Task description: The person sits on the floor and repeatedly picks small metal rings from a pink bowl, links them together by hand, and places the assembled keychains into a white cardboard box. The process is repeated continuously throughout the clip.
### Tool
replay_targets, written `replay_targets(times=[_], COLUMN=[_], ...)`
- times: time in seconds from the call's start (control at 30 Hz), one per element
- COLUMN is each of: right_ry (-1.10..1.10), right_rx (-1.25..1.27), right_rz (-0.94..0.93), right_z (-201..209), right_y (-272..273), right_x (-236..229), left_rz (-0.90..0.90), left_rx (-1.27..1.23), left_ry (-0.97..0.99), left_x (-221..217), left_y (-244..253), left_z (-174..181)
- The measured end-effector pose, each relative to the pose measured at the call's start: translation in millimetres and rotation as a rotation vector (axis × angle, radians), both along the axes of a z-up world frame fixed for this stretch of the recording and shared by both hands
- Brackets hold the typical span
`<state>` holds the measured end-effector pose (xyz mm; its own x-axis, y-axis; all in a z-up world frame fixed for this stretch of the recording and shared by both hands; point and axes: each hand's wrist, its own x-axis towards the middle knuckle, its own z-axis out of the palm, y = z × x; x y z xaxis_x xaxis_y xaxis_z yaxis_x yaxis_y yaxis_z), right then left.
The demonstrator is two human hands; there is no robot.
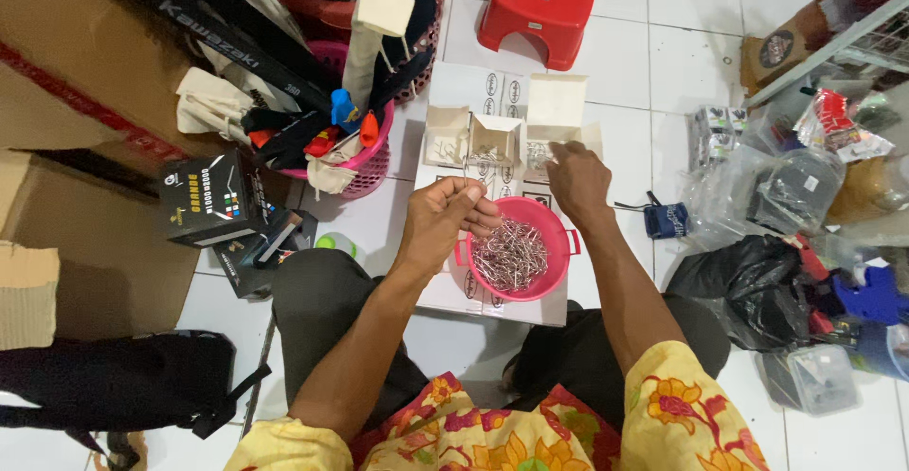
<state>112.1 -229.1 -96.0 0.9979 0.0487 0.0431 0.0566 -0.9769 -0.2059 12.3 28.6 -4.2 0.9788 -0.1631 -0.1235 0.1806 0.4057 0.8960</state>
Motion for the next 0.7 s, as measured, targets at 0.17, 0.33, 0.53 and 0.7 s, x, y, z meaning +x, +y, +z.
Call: replay_targets(times=[0.17, 0.33, 0.53, 0.7], right_ry=[-0.066, 0.187, 0.186, 0.104], right_rx=[0.034, -0.044, -0.368, -0.263], right_rz=[0.066, 0.439, 0.591, 0.632], right_z=[21.9, 38.7, -29.1, -39.2], right_y=[13.4, 65.2, 72.2, 60.8], right_x=[-30.4, -88.8, -98.5, -95.1], left_rz=[0.03, 0.067, 0.061, 0.029], left_rx=[-0.037, -0.041, -0.05, -0.102], left_ry=[-0.008, -0.025, -0.034, -0.035], left_x=[5.1, 2.2, 4.7, 4.2], left_y=[1.4, 0.8, 1.6, 0.9], left_z=[-4.3, 9.3, 8.1, 7.7])
